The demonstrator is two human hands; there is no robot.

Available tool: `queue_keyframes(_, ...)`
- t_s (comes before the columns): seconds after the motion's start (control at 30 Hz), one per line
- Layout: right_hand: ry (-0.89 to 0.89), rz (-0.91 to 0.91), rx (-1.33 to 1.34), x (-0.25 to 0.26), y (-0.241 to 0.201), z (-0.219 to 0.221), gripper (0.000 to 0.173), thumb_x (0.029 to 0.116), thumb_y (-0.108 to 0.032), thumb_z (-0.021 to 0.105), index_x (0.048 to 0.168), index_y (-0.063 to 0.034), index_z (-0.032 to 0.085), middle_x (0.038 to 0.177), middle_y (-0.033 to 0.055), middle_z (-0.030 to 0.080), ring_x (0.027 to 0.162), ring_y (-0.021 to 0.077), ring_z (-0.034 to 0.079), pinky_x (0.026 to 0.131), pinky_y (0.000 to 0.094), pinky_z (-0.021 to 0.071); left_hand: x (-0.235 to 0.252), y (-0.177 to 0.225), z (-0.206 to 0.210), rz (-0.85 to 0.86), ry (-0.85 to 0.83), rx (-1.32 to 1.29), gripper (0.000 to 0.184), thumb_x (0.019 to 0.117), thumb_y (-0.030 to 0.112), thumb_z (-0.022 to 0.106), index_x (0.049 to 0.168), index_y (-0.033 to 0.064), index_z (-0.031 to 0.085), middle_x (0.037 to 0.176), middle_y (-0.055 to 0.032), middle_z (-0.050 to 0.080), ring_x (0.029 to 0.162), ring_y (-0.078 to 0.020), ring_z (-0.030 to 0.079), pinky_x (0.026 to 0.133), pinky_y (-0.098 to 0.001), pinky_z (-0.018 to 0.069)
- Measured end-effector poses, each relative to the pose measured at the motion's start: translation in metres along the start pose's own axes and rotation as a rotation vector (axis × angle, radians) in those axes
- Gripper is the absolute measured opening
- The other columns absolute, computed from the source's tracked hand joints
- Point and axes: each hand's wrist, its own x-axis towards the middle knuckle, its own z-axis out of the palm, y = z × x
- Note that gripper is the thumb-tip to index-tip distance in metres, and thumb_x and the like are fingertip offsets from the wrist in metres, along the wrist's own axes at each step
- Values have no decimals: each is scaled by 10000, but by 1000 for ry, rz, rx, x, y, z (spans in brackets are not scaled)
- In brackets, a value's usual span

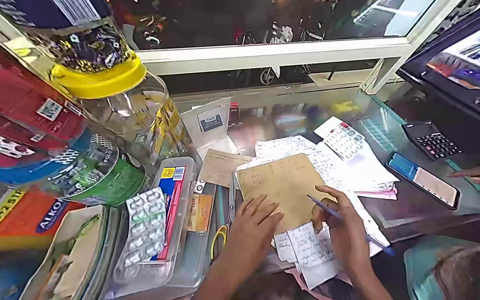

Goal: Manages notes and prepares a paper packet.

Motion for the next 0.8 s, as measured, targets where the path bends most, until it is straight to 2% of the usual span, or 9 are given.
queue_keyframes(0.07, 69, 56, -116, -12, 15, -3, 335, 1044, -169, 389, 1313, 4, 486, 844, -79, 712, 688, 48, 698, 613, 227, 605, 22, -1, 17, -70, -314, -54, 288, 1010, 201, 589, 1254, 157, 735, 1431, -70, 627, 1418, -373, 484, 1148, -668, 323)
queue_keyframes(0.1, 84, 57, -158, -17, 16, -6, 331, 973, -67, 445, 1274, 41, 528, 873, -59, 728, 736, 69, 725, 670, 257, 634, 34, 0, 19, -134, -464, -106, 323, 1027, 214, 576, 1322, 163, 697, 1517, -83, 546, 1486, -383, 380, 1192, -684, 214)
queue_keyframes(0.13, 88, 51, -183, -21, 17, -7, 326, 892, -3, 498, 1195, 47, 607, 899, -39, 735, 760, 77, 728, 699, 265, 639, 45, 0, 19, -183, -570, -125, 356, 1037, 233, 569, 1377, 181, 661, 1574, -85, 478, 1524, -378, 303, 1212, -682, 139)
queue_keyframes(0.2, 80, 31, -196, -26, 23, -6, 205, 847, 14, 594, 1009, -19, 715, 873, -41, 744, 704, 46, 708, 651, 223, 619, 62, -3, 16, -247, -672, -92, 396, 1043, 253, 563, 1434, 215, 613, 1624, -77, 404, 1552, -368, 231, 1220, -673, 88)
queue_keyframes(0.3, 74, 42, -304, -27, 36, 2, 73, 836, -47, 634, 851, -60, 705, 728, -88, 693, 598, -50, 618, 560, 129, 527, 73, -5, 13, -313, -747, -39, 408, 1058, 250, 534, 1463, 266, 584, 1645, -61, 368, 1565, -356, 194, 1222, -667, 95)
queue_keyframes(0.4, 80, 0, -467, -28, 45, 9, 110, 806, -90, 636, 856, -23, 707, 710, -49, 661, 590, -62, 573, 550, 107, 478, 74, -4, 14, -342, -691, -31, 378, 1061, 214, 517, 1421, 257, 627, 1622, -80, 405, 1548, -369, 240, 1213, -648, 165)
queue_keyframes(0.47, 62, -71, -499, -26, 51, 8, 145, 801, -118, 654, 854, -6, 729, 744, -16, 652, 594, -52, 560, 547, 98, 478, 72, -8, 18, -333, -607, -67, 356, 1044, 192, 543, 1372, 237, 671, 1595, -94, 445, 1536, -377, 269, 1213, -643, 176)
queue_keyframes(0.57, 67, -46, -527, -23, 51, 6, 110, 791, -128, 654, 785, -31, 705, 694, -33, 638, 570, -68, 552, 527, 90, 462, 64, -9, 26, -325, -533, -98, 333, 1027, 183, 565, 1327, 218, 706, 1571, -109, 477, 1523, -395, 296, 1207, -659, 180)
queue_keyframes(0.8, 54, -26, -520, -20, 56, 7, 69, 779, -127, 687, 774, -62, 707, 701, -47, 640, 579, -65, 556, 530, 91, 469, 58, -5, 38, -330, -345, -78, 269, 1005, 218, 603, 1215, 202, 771, 1483, -102, 576, 1463, -415, 402, 1183, -678, 226)
